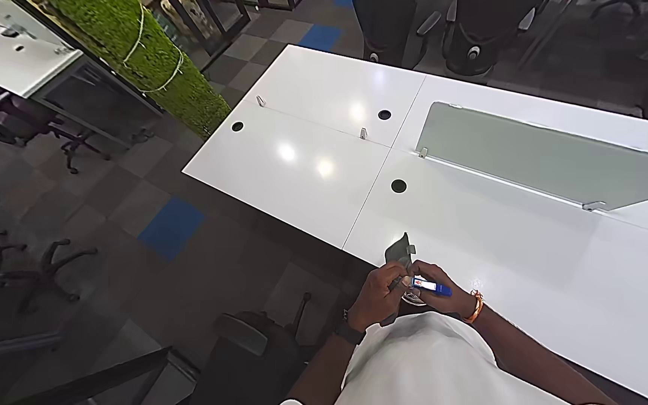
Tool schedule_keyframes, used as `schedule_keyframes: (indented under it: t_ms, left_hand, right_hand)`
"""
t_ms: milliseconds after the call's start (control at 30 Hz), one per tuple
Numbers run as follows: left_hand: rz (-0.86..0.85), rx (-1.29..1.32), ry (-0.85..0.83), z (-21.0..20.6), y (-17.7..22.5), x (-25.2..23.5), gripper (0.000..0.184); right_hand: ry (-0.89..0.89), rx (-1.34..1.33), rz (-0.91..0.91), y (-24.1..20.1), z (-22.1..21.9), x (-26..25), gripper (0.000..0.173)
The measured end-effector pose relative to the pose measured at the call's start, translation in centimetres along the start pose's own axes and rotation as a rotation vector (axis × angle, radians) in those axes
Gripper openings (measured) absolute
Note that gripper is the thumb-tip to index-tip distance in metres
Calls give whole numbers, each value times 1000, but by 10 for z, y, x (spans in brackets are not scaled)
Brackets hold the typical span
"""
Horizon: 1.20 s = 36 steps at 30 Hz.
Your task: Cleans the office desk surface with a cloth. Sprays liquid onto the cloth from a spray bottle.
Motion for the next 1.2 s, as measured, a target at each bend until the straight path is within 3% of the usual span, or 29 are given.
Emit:
schedule_keyframes:
  t_ms: [133, 300, 433, 567, 700, 833, 967, 1067, 1200]
  left_hand:
    - [507, 134, -52, 2, -10, -9, 37]
    - [652, 194, -52, 12, -29, 8, 41]
    - [598, 172, -2, 10, -48, 28, 30]
    - [326, 115, 41, 2, -38, 18, 41]
    - [65, 21, 66, 2, -20, -3, 28]
    - [-27, -120, 99, 2, -10, -12, 25]
    - [-35, -7, 34, 4, -10, -17, 33]
    - [10, -77, 56, 5, -7, -21, 31]
    - [525, -165, -101, 12, 1, -34, 41]
  right_hand:
    - [54, 120, 9, 13, 1, 2, 26]
    - [161, 333, 47, 18, 23, 11, 33]
    - [219, 430, 39, 16, 34, 12, 32]
    - [110, 243, 14, 23, 29, 5, 31]
    - [-5, 167, -1, 24, 14, -1, 28]
    - [32, 143, 13, 21, 9, -2, 29]
    - [74, 60, 22, 15, 11, -9, 30]
    - [81, 148, 31, 12, 13, -12, 29]
    - [72, 461, 1, 9, 15, -11, 28]
Point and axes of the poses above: each hand's wrist, its own x-axis away from the middle knuckle, its own z-axis out of the back of the hand, y = z × x, the point moved 4 cm from there along -x, towards the middle knuckle
